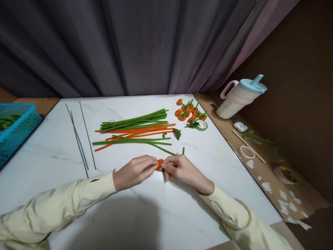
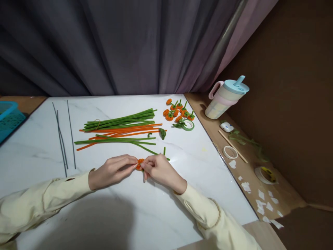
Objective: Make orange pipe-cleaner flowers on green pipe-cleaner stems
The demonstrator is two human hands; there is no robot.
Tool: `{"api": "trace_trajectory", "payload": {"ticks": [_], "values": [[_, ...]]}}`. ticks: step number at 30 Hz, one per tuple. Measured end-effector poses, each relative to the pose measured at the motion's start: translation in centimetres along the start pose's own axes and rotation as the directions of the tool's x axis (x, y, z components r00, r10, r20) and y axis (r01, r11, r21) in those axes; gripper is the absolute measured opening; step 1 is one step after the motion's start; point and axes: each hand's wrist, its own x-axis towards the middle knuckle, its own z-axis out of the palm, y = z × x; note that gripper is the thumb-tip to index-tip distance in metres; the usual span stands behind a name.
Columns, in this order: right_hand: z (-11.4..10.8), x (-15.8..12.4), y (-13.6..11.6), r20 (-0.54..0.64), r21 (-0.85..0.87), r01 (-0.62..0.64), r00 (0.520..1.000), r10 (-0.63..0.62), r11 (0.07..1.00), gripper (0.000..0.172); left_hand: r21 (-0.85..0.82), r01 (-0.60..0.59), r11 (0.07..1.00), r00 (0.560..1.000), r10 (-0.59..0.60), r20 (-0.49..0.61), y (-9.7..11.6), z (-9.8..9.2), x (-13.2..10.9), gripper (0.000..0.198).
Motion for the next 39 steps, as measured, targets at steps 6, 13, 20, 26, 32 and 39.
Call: {"api": "trace_trajectory", "payload": {"ticks": [6, 13, 20, 26, 32, 39], "values": [[0.26, -0.03, -0.49, 0.023, 0.130, -0.100, 0.995, 0.098, 0.986, 0.015, 0.028, 0.019, 0.999, 1.000, -0.019, -0.002, 0.42, -0.07, 0.20, 0.014], [0.05, -0.12, -0.50, 0.003, 0.114, -0.035, 0.999, 0.035, 0.993, 0.014, 0.008, -0.043, 0.999, 0.998, 0.042, 0.045, 0.00, -0.17, 0.49, 0.019], [-0.04, -0.04, -0.33, -0.008, 0.104, -0.021, 1.000, 0.022, 0.994, 0.013, 0.082, -0.049, 0.995, 0.999, 0.050, -0.013, -0.09, -0.26, 0.52, 0.019], [-0.01, 0.03, -0.25, -0.007, 0.096, -0.010, 1.000, 0.010, 0.995, 0.014, 0.139, -0.050, 0.989, 0.997, 0.059, -0.059, -0.07, -0.08, 0.33, 0.017], [0.07, 0.16, -0.07, 0.001, 0.103, -0.010, 1.000, 0.010, 0.995, 0.016, 0.153, -0.091, 0.984, 0.996, 0.093, -0.008, -0.01, 0.18, 0.15, 0.016], [0.15, 0.07, -0.09, 0.002, 0.107, -0.025, 1.000, 0.025, 0.994, 0.019, 0.302, -0.303, 0.904, 0.953, 0.290, 0.087, -0.20, -0.56, 0.48, 0.013]]}}
